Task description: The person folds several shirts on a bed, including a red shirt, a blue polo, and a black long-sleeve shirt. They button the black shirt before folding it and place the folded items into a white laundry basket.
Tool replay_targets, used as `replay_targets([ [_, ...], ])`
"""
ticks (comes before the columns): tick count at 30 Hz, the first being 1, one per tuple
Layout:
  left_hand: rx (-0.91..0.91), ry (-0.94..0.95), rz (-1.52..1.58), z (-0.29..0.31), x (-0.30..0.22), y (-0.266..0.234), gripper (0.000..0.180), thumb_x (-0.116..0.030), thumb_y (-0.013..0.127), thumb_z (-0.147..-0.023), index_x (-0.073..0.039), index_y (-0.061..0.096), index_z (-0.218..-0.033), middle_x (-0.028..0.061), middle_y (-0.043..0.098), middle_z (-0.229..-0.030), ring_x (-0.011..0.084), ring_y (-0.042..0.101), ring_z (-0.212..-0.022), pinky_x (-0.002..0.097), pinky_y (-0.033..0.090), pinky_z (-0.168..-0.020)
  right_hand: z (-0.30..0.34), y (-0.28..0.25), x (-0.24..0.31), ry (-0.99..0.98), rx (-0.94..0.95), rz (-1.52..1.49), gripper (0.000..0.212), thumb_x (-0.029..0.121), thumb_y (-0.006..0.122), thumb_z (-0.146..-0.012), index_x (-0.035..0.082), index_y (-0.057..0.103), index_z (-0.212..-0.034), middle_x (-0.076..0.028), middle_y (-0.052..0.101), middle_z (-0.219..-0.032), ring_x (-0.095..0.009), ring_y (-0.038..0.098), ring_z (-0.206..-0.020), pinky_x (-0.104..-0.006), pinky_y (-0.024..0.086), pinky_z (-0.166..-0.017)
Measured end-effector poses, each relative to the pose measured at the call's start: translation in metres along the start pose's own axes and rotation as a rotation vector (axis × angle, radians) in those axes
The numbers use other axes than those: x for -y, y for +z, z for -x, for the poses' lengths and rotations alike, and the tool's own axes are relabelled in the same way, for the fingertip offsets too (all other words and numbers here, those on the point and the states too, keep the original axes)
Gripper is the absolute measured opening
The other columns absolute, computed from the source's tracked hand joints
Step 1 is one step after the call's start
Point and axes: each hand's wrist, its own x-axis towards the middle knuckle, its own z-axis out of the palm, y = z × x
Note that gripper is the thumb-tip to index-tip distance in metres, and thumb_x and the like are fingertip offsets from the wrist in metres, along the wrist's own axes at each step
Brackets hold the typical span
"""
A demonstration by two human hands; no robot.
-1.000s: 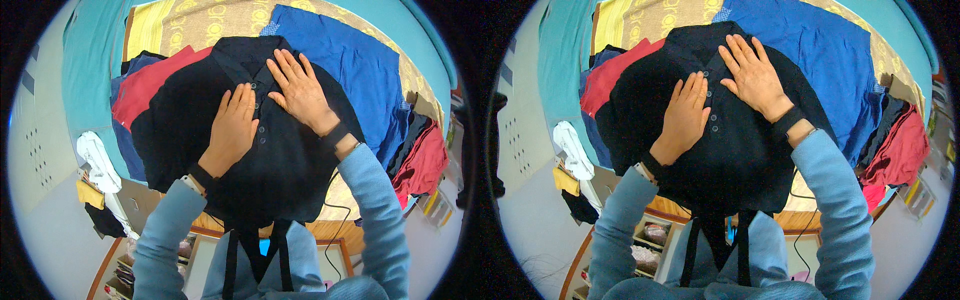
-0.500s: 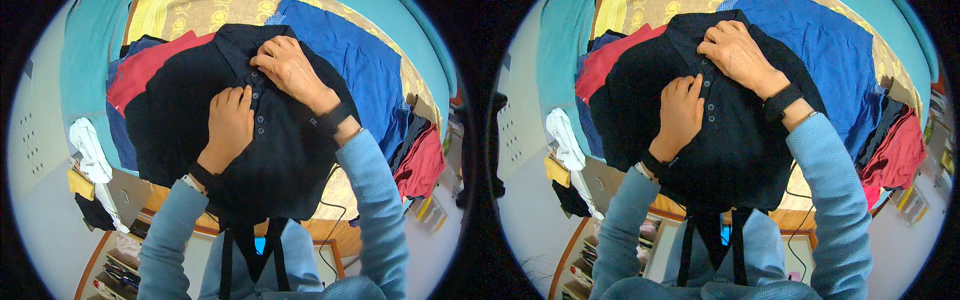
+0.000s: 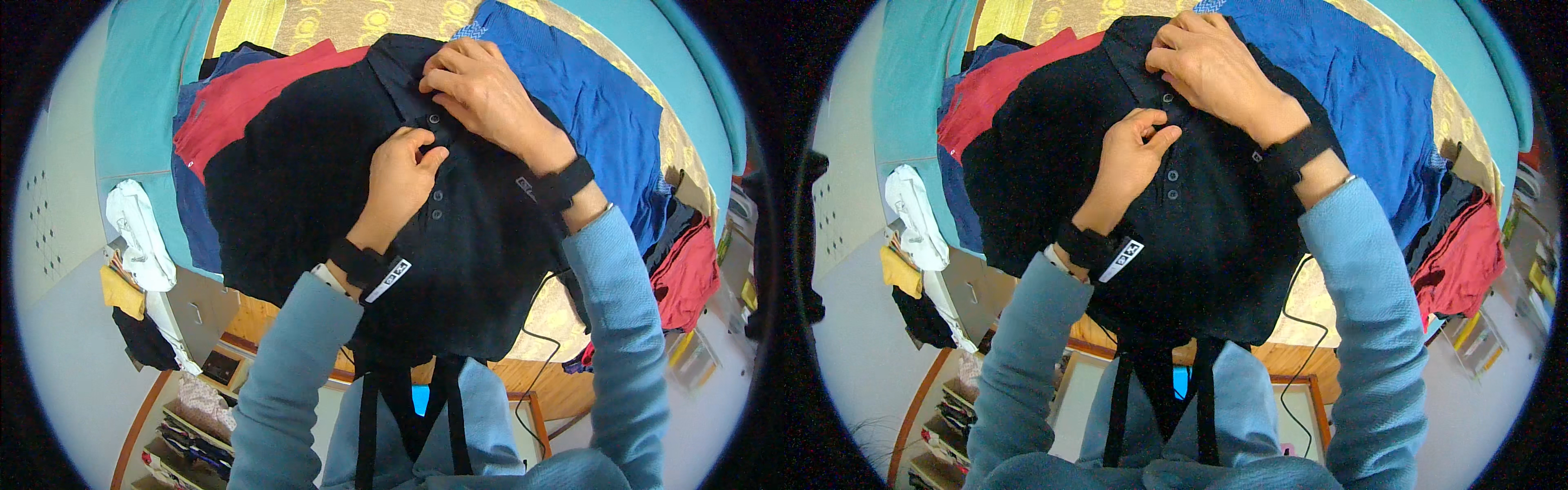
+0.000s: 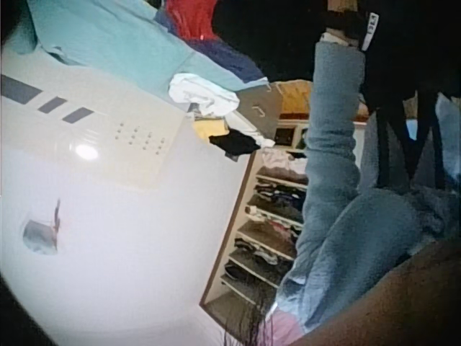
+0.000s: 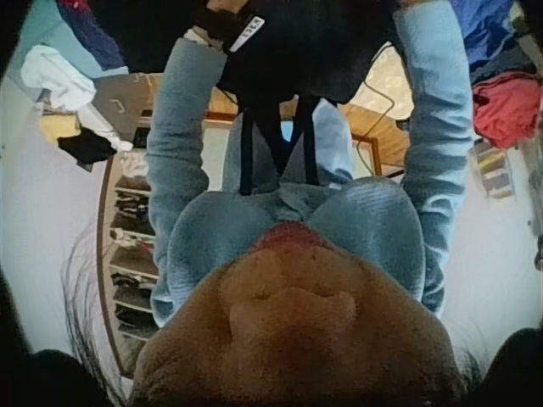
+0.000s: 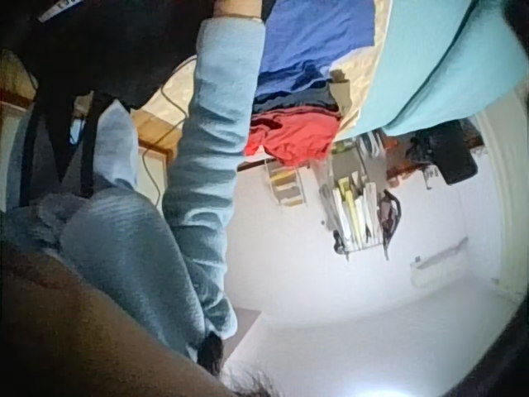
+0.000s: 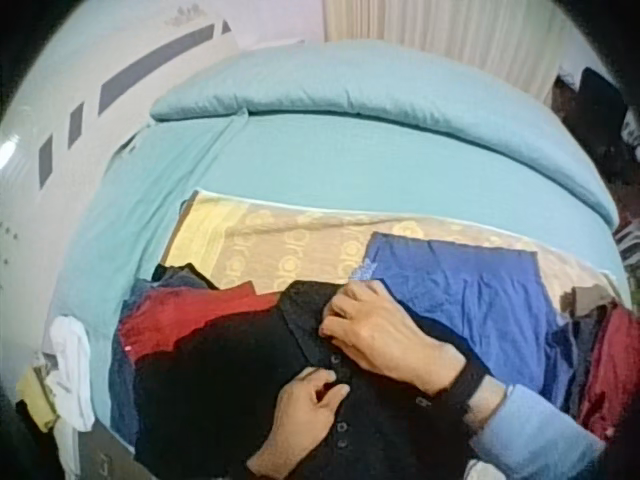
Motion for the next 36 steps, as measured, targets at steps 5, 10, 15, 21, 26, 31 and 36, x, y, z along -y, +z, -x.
replay_targets([
  [5, -0.024, -0.107, 0.237, 0.002, 0.0, 0.003, 0.014, -0.009, 0.068, -0.083, 0.002, 0.063, -0.088, 0.0106, 0.062, -0.072, 0.0175, 0.058, -0.061, 0.0305, 0.046, -0.059, -0.005, -0.004, -0.004, 0.206, 0.417, 0.026, 0.018, 0.031, 0.067, -0.079, 0.014, 0.069, -0.086, -0.003, 0.065, -0.088, -0.023, 0.054, -0.104, -0.0483, 0.031, -0.099],
  [10, 0.022, -0.178, 0.433, -0.005, 0.009, 0.003, 0.014, -0.009, 0.066, -0.084, 0.004, 0.063, -0.089, 0.0176, 0.065, -0.077, 0.0224, 0.064, -0.066, 0.0333, 0.049, -0.063, -0.005, -0.003, -0.003, 0.218, 0.494, -0.03, 0.018, 0.028, 0.066, -0.078, 0.012, 0.067, -0.087, -0.005, 0.065, -0.088, -0.025, 0.058, -0.096, -0.0502, 0.031, -0.099],
  [15, -0.035, -0.262, 0.101, -0.034, 0.01, 0.012, 0.016, -0.011, 0.067, -0.081, 0.003, 0.065, -0.088, 0.0211, 0.067, -0.082, 0.0325, 0.067, -0.076, 0.0375, 0.051, -0.07, 0.007, 0.023, 0.012, 0.232, 0.102, 0.261, 0.01, 0.014, 0.067, -0.074, 0.013, 0.064, -0.084, -0.003, 0.061, -0.08, -0.023, 0.058, -0.087, -0.0482, 0.034, -0.097],
  [21, -0.372, 0.235, -0.198, -0.004, -0.001, 0.004, 0.027, 0.002, 0.069, -0.076, -0.002, 0.057, -0.1, 0.0103, 0.059, -0.085, 0.0147, 0.058, -0.064, 0.0272, 0.047, -0.058, 0.014, 0.028, 0.001, 0.237, 0.027, 0.187, 0.011, 0.018, 0.069, -0.077, 0.013, 0.063, -0.084, -0.003, 0.058, -0.078, -0.024, 0.057, -0.085, -0.0477, 0.034, -0.097],
  [26, -0.36, 0.392, -0.334, -0.023, 0.001, -0.034, 0.036, 0.003, 0.063, -0.077, -0.005, 0.052, -0.11, 0.0145, 0.052, -0.108, 0.034, 0.052, -0.104, 0.0389, 0.045, -0.089, 0.022, 0.0, -0.004, 0.231, -0.058, 0.063, 0.039, 0.023, 0.077, -0.07, 0.015, 0.06, -0.105, -0.003, 0.058, -0.105, -0.023, 0.051, -0.108, -0.0468, 0.028, -0.103],
  [31, -0.321, 0.645, -0.681, -0.049, 0.0, -0.042, 0.04, 0.003, 0.061, -0.078, -0.001, 0.056, -0.117, 0.0146, 0.054, -0.122, 0.0322, 0.05, -0.116, 0.0427, 0.042, -0.098, 0.031, -0.014, 0.0, 0.23, -0.061, 0.129, 0.046, 0.016, 0.078, -0.066, 0.016, 0.06, -0.108, -0.002, 0.058, -0.104, -0.023, 0.052, -0.105, -0.0459, 0.029, -0.102],
  [36, -0.234, 0.648, -0.67, -0.057, 0.003, -0.037, 0.043, 0.001, 0.06, -0.076, 0.001, 0.056, -0.119, 0.0168, 0.055, -0.123, 0.0343, 0.051, -0.118, 0.0411, 0.041, -0.101, 0.031, -0.005, 0.003, 0.184, -0.09, 0.243, 0.028, 0.011, 0.071, -0.068, 0.015, 0.059, -0.093, -0.001, 0.055, -0.091, -0.021, 0.053, -0.094, -0.0434, 0.034, -0.093],
])
